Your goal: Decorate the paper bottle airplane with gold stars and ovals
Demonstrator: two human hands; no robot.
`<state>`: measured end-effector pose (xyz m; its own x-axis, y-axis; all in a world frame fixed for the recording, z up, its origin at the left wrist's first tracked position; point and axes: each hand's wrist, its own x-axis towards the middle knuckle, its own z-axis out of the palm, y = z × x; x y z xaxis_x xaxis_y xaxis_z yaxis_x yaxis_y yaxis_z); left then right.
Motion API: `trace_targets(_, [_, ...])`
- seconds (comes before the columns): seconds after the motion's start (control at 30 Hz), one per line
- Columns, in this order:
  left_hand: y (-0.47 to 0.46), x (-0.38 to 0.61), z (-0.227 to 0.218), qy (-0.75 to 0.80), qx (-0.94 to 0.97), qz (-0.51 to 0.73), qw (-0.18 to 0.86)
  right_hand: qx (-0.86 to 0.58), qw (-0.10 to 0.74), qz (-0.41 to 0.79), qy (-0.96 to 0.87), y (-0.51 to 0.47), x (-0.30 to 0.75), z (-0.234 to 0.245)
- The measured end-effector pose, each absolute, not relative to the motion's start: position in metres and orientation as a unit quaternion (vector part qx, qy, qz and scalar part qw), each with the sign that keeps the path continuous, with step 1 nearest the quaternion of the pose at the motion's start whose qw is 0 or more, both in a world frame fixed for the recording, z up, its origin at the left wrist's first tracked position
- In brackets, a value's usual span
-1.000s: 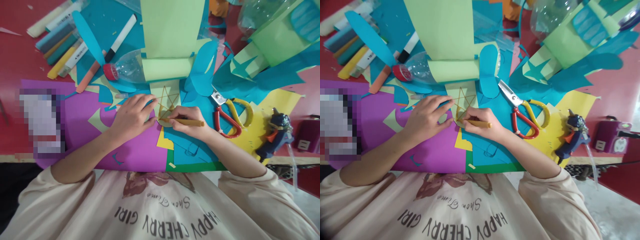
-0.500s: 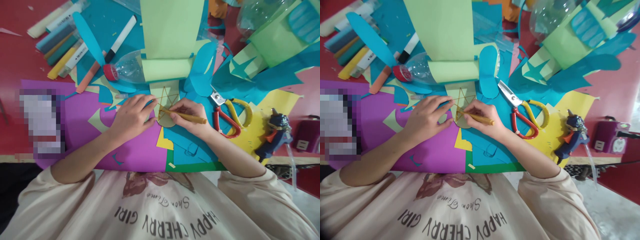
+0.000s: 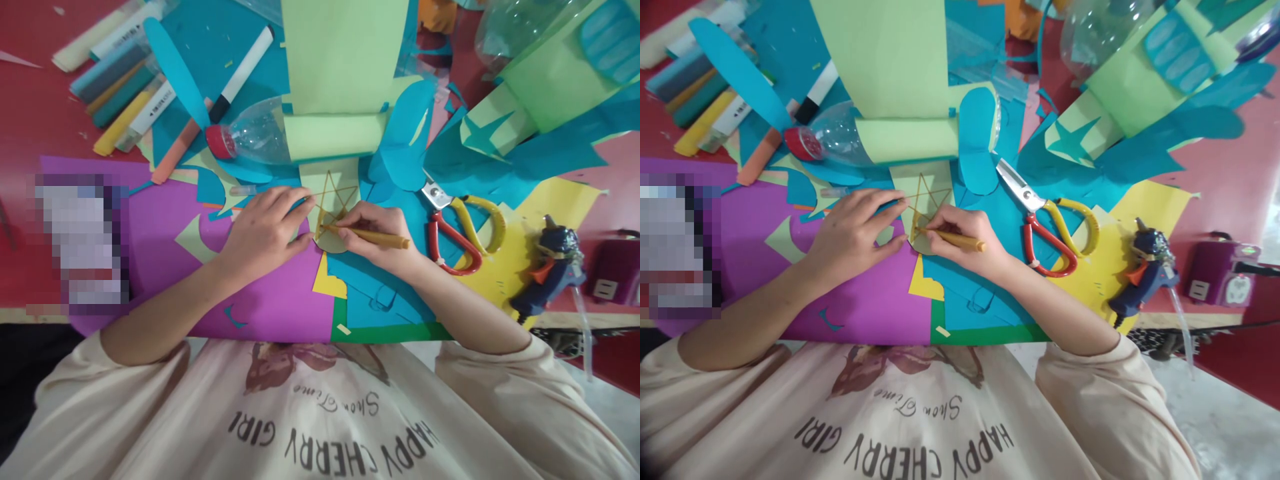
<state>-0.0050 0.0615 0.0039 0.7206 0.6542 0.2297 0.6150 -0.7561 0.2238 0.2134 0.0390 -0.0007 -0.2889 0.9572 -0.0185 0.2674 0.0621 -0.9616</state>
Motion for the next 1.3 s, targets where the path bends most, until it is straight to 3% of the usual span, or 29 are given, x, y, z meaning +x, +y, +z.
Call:
trace_targets(0.4, [0.0616, -0.0052, 0.0032, 0.346, 0.925, 0.140, 0.074, -0.468, 0.329, 0.491, -0.657, 0.0381, 0.2142, -0.0003])
trace_targets(0.7, [0.0619, -0.0045, 0.0037, 0.351, 0.923, 0.131, 0.094, -0.492, 0.398, 0.485, -0.604, 0.0393, 0.2136, -0.0047])
trace_targets(1.3, [0.0613, -0.0052, 0.0040, 0.356, 0.921, 0.128, 0.093, -0.491, 0.350, 0.474, -0.642, 0.0393, 0.2117, 0.0007])
